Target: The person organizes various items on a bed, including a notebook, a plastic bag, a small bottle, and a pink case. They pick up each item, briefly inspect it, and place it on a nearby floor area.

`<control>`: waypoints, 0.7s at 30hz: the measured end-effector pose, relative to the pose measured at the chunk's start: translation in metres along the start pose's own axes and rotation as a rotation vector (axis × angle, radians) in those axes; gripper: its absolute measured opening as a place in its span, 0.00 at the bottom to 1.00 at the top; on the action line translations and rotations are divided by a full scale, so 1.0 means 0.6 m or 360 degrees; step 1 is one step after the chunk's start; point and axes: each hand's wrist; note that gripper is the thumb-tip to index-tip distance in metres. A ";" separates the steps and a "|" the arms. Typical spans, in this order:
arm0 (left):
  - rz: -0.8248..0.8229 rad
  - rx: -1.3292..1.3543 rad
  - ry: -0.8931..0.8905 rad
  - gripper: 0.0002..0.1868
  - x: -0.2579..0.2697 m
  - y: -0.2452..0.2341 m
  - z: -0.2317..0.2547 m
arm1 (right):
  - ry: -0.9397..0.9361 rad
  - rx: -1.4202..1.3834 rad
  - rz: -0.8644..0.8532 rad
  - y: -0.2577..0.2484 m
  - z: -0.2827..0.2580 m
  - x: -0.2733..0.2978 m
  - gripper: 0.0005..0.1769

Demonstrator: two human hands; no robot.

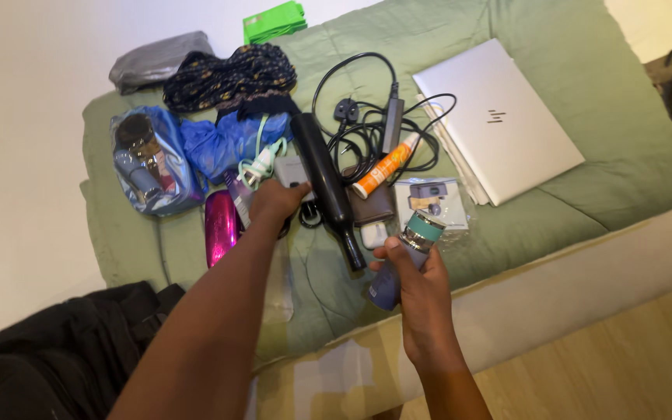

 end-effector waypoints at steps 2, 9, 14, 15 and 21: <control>-0.0009 -0.0092 0.0135 0.39 -0.009 -0.006 0.001 | -0.0017 -0.0076 0.0016 0.001 -0.007 0.000 0.19; -0.0255 0.0349 0.0243 0.30 0.075 -0.054 -0.073 | -0.0065 -0.0171 0.0010 -0.019 -0.017 0.029 0.20; -0.0565 0.0862 0.0189 0.20 0.180 -0.118 -0.104 | 0.0040 -0.0220 0.0073 -0.043 -0.029 0.052 0.21; -0.0616 0.0892 0.0170 0.20 0.198 -0.128 -0.102 | 0.0057 -0.0244 0.0086 -0.045 -0.032 0.054 0.21; -0.0923 0.1134 0.0349 0.23 0.317 -0.097 -0.071 | -0.0099 -0.0370 0.0100 -0.077 -0.052 0.085 0.19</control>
Point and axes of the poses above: each hand's wrist, its own x-axis away from the middle knuckle, its own y-axis out of the palm, z = x × y, and after that the axes turned 15 degrees about -y, right-handed
